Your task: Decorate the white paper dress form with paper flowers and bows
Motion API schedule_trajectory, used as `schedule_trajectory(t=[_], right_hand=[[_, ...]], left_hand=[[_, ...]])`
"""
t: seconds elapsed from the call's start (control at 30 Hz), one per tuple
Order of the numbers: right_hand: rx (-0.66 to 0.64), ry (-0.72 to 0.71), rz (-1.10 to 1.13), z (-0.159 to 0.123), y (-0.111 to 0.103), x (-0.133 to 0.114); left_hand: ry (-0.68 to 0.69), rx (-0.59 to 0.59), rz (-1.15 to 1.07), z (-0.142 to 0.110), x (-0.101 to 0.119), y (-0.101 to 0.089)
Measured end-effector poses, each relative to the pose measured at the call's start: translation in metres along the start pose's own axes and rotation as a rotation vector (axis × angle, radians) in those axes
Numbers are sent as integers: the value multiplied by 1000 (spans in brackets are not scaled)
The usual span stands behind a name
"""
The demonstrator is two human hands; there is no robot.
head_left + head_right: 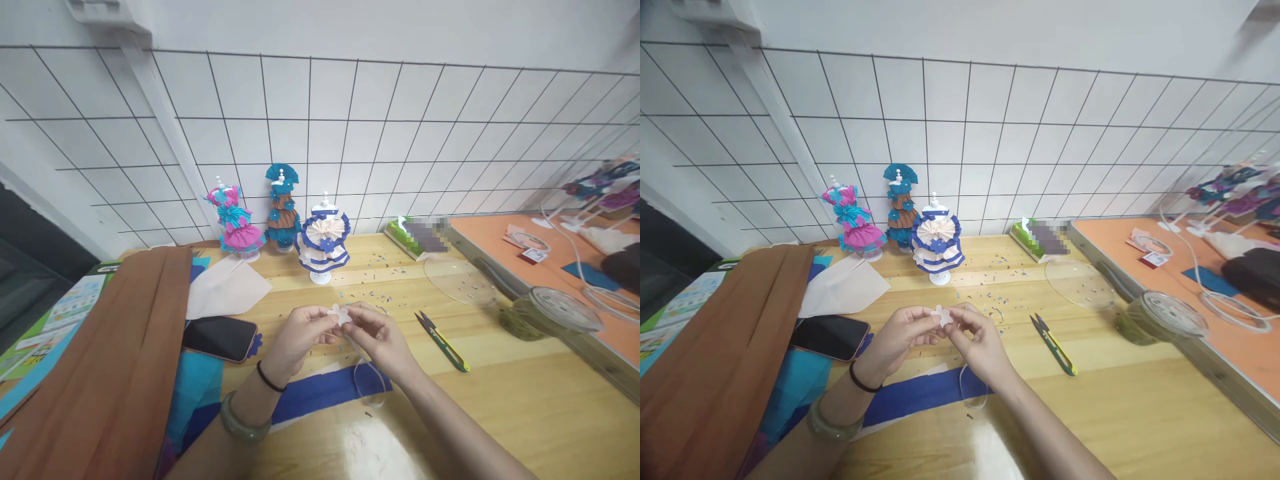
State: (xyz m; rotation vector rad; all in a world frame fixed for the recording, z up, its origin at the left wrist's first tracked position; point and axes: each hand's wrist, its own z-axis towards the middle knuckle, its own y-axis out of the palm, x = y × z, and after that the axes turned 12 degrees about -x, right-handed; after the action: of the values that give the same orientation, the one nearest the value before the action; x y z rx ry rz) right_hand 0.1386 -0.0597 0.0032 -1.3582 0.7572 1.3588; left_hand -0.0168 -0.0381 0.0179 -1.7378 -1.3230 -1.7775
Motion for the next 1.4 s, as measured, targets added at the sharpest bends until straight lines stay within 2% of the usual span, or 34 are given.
schedule_trajectory(t=[0.2, 0.37, 0.67, 0.77, 0.83, 0.93, 1.17, 1.3, 1.4], right_hand=[[29, -97, -160, -1, 3, -3], [-17, -211, -289, -2, 3, -1], [-137, -347, -864, -4, -11, 1], [-186, -353, -933, -4, -13, 0], [-195, -334, -872, -4, -12, -3], [-192, -260, -612, -5, -9, -8], [-89, 14, -66, -1, -6, -2], [8, 106, 84, 0, -4, 7], [31, 151, 145, 1, -3, 9]], left_hand=[[2, -2, -8, 1, -2, -1], [6, -43, -35, 1, -3, -5], [-34, -144, 15, -5, 9, -11], [-37, -170, 26, -7, 12, -12], [-35, -168, 29, -8, 12, -12], [-40, -133, 69, -8, 13, -10], [-62, -87, 141, -7, 13, -8], [-94, -66, 153, -6, 11, -5], [-112, -52, 167, -5, 10, -4]])
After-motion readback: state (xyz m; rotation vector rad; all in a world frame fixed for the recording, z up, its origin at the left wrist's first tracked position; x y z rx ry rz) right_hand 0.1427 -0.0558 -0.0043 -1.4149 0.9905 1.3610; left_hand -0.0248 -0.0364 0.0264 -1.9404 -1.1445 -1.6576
